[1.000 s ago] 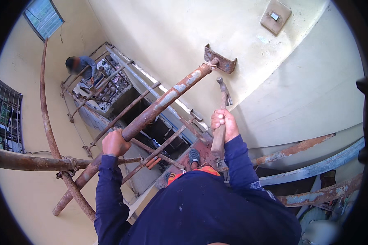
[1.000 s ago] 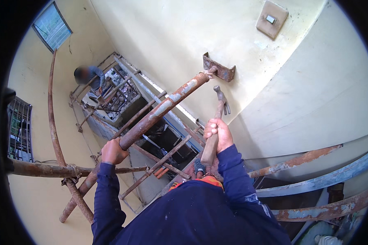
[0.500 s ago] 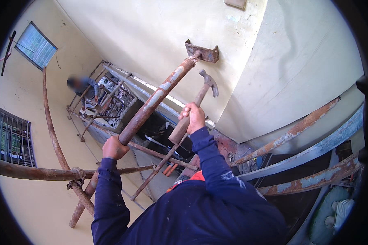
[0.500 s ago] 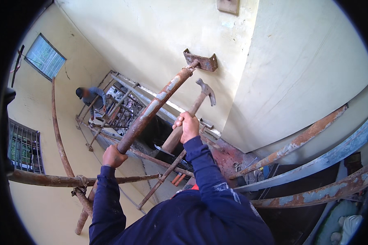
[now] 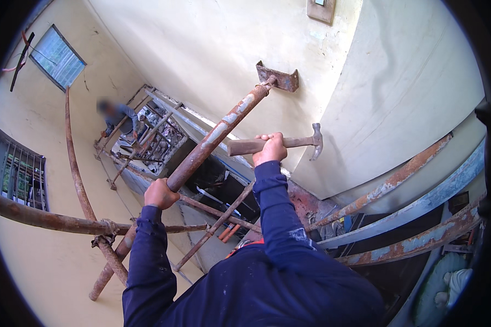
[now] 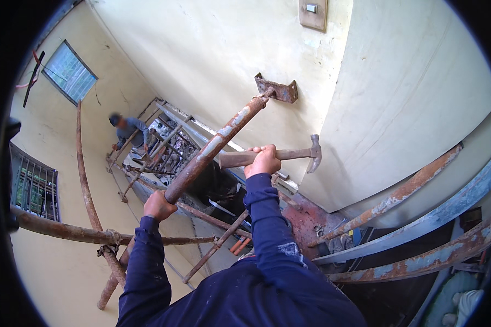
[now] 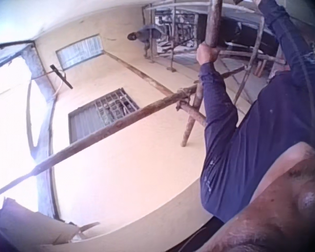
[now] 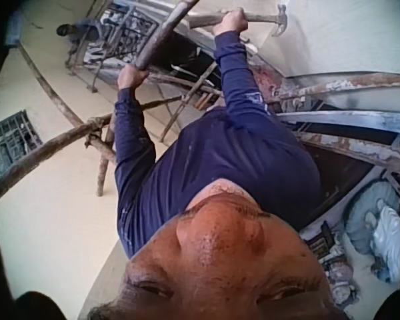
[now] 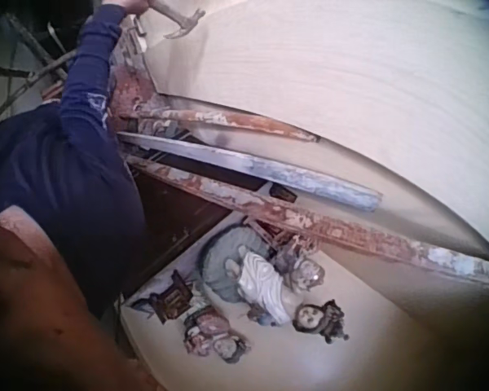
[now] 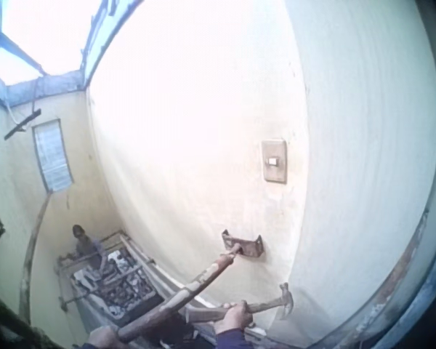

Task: The person assembles a metal scaffolding frame by lifting and positioning a long pole, then securing it to a wall bracket using a hammer and a locking mechanism. The worker repeatedly adjusts the pole and tightens the bracket to stabilize the structure.

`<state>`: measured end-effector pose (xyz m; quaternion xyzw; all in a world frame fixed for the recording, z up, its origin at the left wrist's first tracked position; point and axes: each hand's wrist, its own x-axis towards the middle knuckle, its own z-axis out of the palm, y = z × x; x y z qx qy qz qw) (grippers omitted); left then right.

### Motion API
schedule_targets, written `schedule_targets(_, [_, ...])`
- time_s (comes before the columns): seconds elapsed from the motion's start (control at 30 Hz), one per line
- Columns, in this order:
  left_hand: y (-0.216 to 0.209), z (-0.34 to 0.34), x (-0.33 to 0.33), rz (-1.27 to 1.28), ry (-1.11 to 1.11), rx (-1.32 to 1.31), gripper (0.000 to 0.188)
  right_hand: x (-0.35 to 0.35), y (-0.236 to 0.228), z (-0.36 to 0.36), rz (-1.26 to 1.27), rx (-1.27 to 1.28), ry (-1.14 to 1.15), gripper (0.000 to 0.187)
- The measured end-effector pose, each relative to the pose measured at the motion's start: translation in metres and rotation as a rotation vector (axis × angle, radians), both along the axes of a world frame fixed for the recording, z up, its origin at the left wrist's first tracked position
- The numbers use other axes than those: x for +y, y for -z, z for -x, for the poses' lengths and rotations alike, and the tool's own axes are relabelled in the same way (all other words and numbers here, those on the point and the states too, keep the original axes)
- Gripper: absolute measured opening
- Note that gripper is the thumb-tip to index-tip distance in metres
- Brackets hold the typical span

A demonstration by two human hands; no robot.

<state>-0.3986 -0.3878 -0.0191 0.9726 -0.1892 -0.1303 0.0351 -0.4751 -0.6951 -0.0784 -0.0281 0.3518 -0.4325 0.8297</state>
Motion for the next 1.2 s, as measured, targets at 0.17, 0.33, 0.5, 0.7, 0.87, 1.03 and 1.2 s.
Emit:
schedule_targets(0.17, [-0.002,-0.007,0.0,0.011,-0.005,0.073,0.044,-0.012,0.006,0.017,0.38,0.089,-0.479,0.017])
schedule_targets(0.33, [-0.005,-0.003,-0.002,-0.003,0.008,0.058,0.043,-0.002,0.005,0.0,0.09,0.062,0.045,0.017])
schedule_targets(0.5, [-0.003,-0.003,0.004,-0.007,-0.013,0.126,0.045,-0.004,0.016,0.03,0.48,0.159,-0.436,0.012])
schedule_targets(0.7, [0.0,-0.005,0.0,0.014,0.005,0.104,0.046,0.009,0.017,-0.005,0.243,0.215,0.04,0.012])
schedule_targets(0.87, [0.003,-0.008,0.01,0.034,-0.01,0.155,0.046,0.01,0.03,0.013,0.569,0.143,-0.195,0.005])
schedule_targets(1.03, [-0.004,-0.01,-0.002,0.02,0.005,0.136,0.045,0.005,0.043,-0.026,0.483,0.35,0.206,0.016])
schedule_targets(1.2, [0.003,-0.014,0.009,0.055,-0.031,0.213,0.045,-0.004,0.06,0.004,0.747,0.328,-0.168,0.021])
